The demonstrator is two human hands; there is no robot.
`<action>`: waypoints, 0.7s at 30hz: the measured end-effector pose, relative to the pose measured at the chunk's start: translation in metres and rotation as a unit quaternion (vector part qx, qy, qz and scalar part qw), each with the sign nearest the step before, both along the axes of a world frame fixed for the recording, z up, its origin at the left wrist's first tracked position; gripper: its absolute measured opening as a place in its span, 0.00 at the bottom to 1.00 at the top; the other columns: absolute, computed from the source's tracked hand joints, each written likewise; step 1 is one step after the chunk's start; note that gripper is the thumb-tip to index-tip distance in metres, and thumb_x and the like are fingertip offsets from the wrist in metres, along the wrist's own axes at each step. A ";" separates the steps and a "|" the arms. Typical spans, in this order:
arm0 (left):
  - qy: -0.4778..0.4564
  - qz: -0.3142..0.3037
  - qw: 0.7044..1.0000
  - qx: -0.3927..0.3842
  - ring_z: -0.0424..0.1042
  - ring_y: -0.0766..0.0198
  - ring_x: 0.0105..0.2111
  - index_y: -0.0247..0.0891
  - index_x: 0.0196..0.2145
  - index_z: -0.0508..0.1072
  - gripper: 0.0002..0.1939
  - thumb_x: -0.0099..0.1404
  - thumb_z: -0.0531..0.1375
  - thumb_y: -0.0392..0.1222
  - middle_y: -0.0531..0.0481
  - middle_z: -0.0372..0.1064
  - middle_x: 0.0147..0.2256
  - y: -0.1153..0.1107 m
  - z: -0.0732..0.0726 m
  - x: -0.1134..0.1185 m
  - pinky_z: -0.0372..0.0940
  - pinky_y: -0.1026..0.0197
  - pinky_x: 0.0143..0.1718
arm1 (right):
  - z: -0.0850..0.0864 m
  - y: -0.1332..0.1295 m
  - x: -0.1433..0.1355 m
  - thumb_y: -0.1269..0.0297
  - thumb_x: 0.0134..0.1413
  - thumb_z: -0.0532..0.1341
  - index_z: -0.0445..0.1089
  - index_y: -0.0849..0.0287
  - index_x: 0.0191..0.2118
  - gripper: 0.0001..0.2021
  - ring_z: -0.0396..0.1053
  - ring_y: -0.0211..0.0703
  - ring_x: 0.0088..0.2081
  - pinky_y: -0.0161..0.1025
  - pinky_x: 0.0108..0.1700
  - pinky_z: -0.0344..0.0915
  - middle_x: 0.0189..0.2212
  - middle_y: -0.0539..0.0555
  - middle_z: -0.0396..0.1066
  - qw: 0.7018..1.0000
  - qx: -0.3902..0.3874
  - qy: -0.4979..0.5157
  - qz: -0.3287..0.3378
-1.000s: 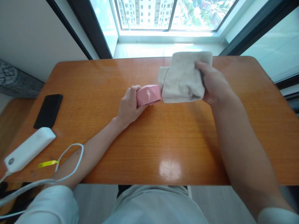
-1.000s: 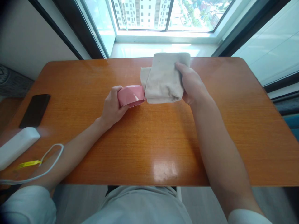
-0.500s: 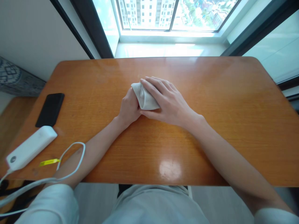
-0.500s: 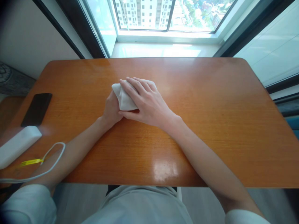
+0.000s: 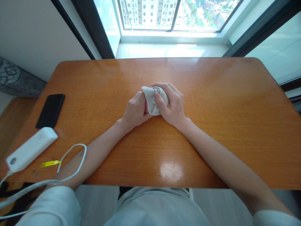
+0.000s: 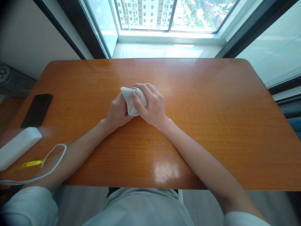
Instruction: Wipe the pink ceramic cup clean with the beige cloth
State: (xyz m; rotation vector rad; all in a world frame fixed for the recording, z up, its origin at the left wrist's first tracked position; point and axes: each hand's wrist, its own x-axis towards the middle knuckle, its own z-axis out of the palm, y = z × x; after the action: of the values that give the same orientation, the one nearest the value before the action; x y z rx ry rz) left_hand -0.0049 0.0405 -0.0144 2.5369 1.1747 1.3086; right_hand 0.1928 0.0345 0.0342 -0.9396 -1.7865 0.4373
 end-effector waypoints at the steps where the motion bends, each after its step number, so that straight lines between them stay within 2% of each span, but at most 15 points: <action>1: -0.003 -0.001 1.000 -0.001 0.78 0.55 0.38 0.43 0.54 0.67 0.25 0.79 0.63 0.66 0.47 0.76 0.42 0.000 0.000 0.000 0.73 0.52 0.38 | -0.004 0.001 -0.001 0.46 0.79 0.59 0.80 0.51 0.52 0.17 0.80 0.54 0.49 0.53 0.57 0.74 0.47 0.57 0.84 0.999 -0.020 0.034 -0.003; 4: -0.005 -0.012 1.000 -0.006 0.81 0.51 0.46 0.43 0.61 0.65 0.28 0.79 0.63 0.66 0.42 0.79 0.51 0.001 0.000 -0.001 0.76 0.50 0.45 | -0.020 0.010 -0.003 0.41 0.79 0.57 0.77 0.51 0.44 0.21 0.76 0.49 0.40 0.48 0.48 0.74 0.38 0.52 0.79 0.980 -0.120 0.159 -0.010; 6: -0.001 -0.011 1.000 -0.009 0.81 0.50 0.47 0.44 0.62 0.65 0.28 0.79 0.64 0.66 0.42 0.79 0.51 0.001 0.000 -0.002 0.76 0.50 0.47 | -0.030 0.016 -0.003 0.37 0.78 0.56 0.74 0.51 0.41 0.24 0.73 0.46 0.36 0.46 0.44 0.74 0.34 0.50 0.76 0.959 -0.178 0.221 -0.006; 8: -0.003 -0.007 1.000 -0.015 0.81 0.51 0.46 0.44 0.61 0.66 0.28 0.78 0.64 0.66 0.43 0.79 0.49 0.000 0.001 -0.003 0.76 0.50 0.45 | -0.034 0.017 -0.003 0.35 0.77 0.56 0.72 0.51 0.39 0.25 0.71 0.45 0.34 0.45 0.42 0.73 0.33 0.50 0.74 0.950 -0.198 0.243 -0.010; 10: -0.014 -0.010 1.000 -0.023 0.82 0.50 0.46 0.45 0.60 0.66 0.27 0.78 0.64 0.66 0.42 0.79 0.50 0.000 0.001 -0.003 0.76 0.50 0.46 | -0.030 0.011 -0.004 0.37 0.79 0.54 0.73 0.52 0.41 0.24 0.72 0.46 0.36 0.46 0.44 0.73 0.35 0.51 0.76 0.961 -0.175 0.214 -0.026; 12: -0.025 -0.019 0.999 -0.031 0.82 0.50 0.47 0.44 0.60 0.67 0.26 0.79 0.63 0.64 0.41 0.79 0.51 -0.001 0.000 -0.004 0.77 0.49 0.47 | -0.020 0.000 -0.005 0.42 0.82 0.52 0.76 0.52 0.46 0.22 0.75 0.49 0.40 0.49 0.49 0.74 0.40 0.54 0.79 0.984 -0.105 0.134 -0.041; 14: -0.023 -0.016 0.999 -0.036 0.82 0.51 0.47 0.43 0.59 0.68 0.20 0.81 0.60 0.59 0.41 0.80 0.50 0.000 -0.003 -0.004 0.78 0.49 0.47 | -0.009 -0.011 -0.009 0.50 0.82 0.53 0.78 0.53 0.52 0.19 0.78 0.54 0.49 0.56 0.59 0.74 0.47 0.58 0.82 0.999 -0.004 0.017 -0.039; 16: -0.011 -0.003 0.999 -0.036 0.82 0.51 0.46 0.43 0.56 0.69 0.15 0.82 0.57 0.55 0.41 0.80 0.49 0.001 -0.008 -0.005 0.78 0.49 0.48 | 0.000 -0.019 -0.013 0.56 0.80 0.55 0.78 0.52 0.57 0.16 0.77 0.59 0.57 0.64 0.70 0.68 0.54 0.61 0.83 0.993 0.073 -0.090 -0.032; 19: -0.005 0.001 0.999 -0.037 0.81 0.49 0.49 0.42 0.56 0.70 0.15 0.83 0.55 0.54 0.39 0.80 0.51 0.003 -0.012 -0.005 0.79 0.47 0.51 | 0.007 -0.025 -0.018 0.59 0.77 0.58 0.76 0.49 0.64 0.17 0.76 0.63 0.62 0.71 0.79 0.58 0.59 0.60 0.82 0.982 0.092 -0.164 -0.030; 21: -0.009 -0.003 0.999 -0.043 0.80 0.50 0.47 0.43 0.54 0.70 0.16 0.82 0.57 0.57 0.40 0.79 0.49 0.002 -0.011 -0.004 0.78 0.47 0.48 | 0.005 -0.022 -0.017 0.58 0.78 0.57 0.76 0.49 0.63 0.17 0.76 0.63 0.61 0.69 0.77 0.61 0.58 0.60 0.82 0.985 0.079 -0.147 -0.035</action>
State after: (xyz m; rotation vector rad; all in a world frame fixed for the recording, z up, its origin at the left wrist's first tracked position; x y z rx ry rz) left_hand -0.0090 0.0428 -0.0252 2.4615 1.1923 1.2490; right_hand 0.1759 0.0120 0.0394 -0.9901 -2.0126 0.1132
